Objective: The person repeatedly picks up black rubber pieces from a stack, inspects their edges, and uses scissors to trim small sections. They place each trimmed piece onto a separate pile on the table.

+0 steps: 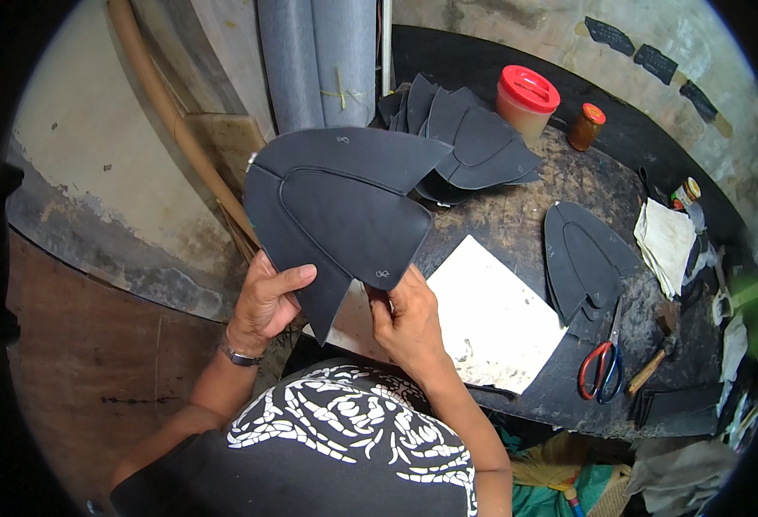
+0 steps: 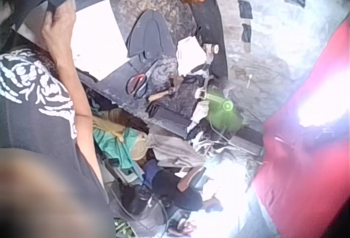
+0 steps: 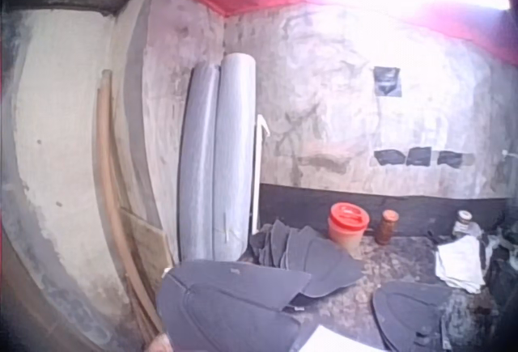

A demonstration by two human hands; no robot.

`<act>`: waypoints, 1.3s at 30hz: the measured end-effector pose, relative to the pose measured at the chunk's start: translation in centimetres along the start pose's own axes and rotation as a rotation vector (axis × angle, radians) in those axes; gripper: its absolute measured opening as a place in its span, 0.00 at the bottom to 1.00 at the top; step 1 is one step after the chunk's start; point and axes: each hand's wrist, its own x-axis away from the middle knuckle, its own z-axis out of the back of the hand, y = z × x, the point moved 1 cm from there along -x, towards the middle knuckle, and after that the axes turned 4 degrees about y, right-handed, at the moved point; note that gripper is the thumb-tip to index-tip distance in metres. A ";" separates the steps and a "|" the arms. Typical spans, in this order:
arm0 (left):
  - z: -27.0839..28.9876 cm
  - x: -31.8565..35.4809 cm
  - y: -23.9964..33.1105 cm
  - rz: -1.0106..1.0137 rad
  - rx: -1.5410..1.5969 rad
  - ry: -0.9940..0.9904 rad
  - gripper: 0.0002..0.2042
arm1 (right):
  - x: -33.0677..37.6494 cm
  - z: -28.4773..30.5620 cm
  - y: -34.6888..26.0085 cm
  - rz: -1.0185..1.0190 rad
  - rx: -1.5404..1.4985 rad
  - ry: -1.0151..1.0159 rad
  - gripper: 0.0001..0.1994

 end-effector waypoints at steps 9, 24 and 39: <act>-0.7 0.3 0.6 -0.066 -0.124 0.011 0.19 | 0.1 0.4 -0.8 -0.330 -0.516 -0.076 0.11; -2.8 -2.3 -2.1 0.006 -0.143 -0.078 0.22 | -0.4 4.6 3.0 -0.501 -1.225 0.179 0.20; -9.0 -28.1 -5.7 -0.361 -1.698 0.316 0.42 | 4.1 19.7 12.3 -0.643 0.992 1.057 0.31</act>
